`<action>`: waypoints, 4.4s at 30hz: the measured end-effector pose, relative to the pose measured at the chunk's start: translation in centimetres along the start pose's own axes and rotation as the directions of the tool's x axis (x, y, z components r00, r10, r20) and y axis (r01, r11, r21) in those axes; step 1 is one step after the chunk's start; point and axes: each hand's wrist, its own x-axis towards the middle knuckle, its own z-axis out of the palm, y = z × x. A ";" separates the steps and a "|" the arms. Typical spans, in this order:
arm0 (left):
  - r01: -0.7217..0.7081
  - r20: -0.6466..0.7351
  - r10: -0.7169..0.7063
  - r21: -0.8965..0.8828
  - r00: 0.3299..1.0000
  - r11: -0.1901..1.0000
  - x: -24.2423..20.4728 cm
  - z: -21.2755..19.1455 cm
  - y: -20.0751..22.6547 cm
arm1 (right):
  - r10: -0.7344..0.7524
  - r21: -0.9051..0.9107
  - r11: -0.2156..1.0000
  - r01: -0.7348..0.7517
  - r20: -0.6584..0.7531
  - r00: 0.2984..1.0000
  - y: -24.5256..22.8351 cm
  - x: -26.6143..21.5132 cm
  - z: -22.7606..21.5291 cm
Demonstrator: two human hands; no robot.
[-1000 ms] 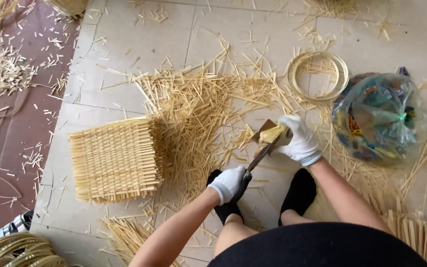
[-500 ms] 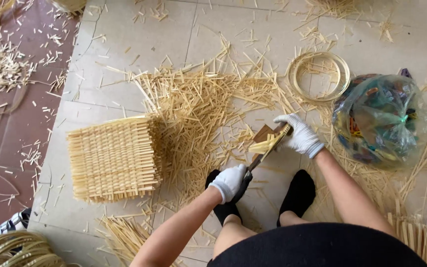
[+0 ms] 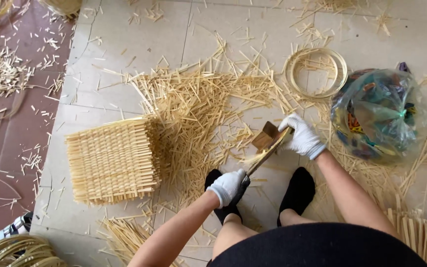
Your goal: Weaving and assembling bamboo mats and circular frames for basket production.
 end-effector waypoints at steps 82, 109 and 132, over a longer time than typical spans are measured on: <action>0.724 -0.576 -0.551 0.108 0.604 0.681 1.7 -2.2 -13.3 | 0.497 0.848 0.208 -0.487 0.337 0.800 12.0 -8.4 1.6; 0.076 -0.324 -0.351 -0.630 0.879 0.773 17.5 5.6 -7.7 | 0.504 0.460 0.792 -0.400 -0.124 0.855 12.5 -5.0 15.0; -0.070 -0.383 0.253 0.431 0.888 0.899 10.3 6.9 2.6 | 0.514 0.016 0.851 -0.525 0.180 0.838 18.1 -2.8 11.3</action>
